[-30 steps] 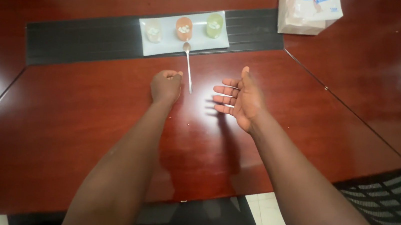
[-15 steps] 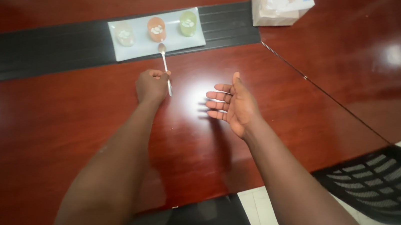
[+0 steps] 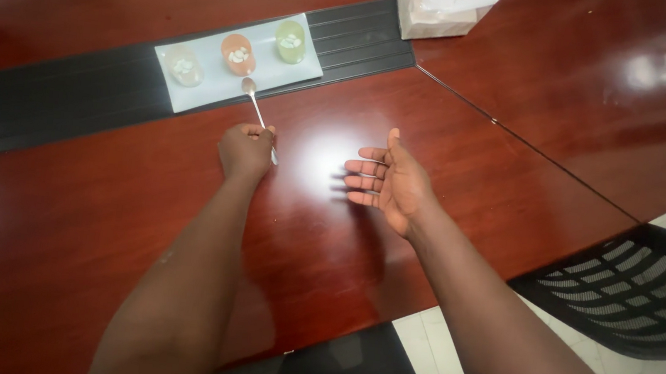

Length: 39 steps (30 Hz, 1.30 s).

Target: Moving spoons from a dining table and placing them into a cutlery holder on a kitchen counter.

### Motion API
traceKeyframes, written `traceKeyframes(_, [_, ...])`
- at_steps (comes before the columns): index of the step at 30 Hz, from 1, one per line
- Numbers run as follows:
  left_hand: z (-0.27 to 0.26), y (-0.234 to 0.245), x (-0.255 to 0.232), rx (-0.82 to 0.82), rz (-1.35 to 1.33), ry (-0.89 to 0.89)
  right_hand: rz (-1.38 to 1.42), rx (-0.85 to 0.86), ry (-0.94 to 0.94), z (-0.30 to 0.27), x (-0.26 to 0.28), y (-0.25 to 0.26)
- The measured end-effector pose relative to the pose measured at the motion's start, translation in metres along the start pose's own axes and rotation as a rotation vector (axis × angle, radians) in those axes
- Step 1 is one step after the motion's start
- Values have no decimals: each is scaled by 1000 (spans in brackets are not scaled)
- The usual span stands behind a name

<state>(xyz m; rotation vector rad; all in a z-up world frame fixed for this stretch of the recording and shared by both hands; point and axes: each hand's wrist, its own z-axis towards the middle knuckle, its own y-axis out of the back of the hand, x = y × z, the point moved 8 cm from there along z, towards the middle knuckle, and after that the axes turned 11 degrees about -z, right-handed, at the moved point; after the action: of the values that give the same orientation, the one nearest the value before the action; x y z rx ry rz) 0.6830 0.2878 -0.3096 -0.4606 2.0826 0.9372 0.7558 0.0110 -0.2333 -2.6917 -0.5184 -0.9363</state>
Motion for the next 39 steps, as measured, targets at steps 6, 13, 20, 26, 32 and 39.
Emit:
traceKeyframes(6, [4,-1,5,14,35,75,12,-20,-11,-2,-5,4])
traceKeyframes(13, [-3,-2,13,-49,1,169,25,-33,-12,-4,-7,11])
traceKeyframes(20, [15,-15,38,-48,-137,177,27,-36,-22,-9,-11,12])
traceKeyframes(26, [-25,7,-15,34,-472,160,26,-19,-18,-10,-15,3])
traceKeyframes(32, [-56,16,-52,202,-749,164,7,23,-13,-14,-16,-13])
traceKeyframes(39, [-89,15,-75,372,-916,75,-71,108,5,-28,-11,-46])
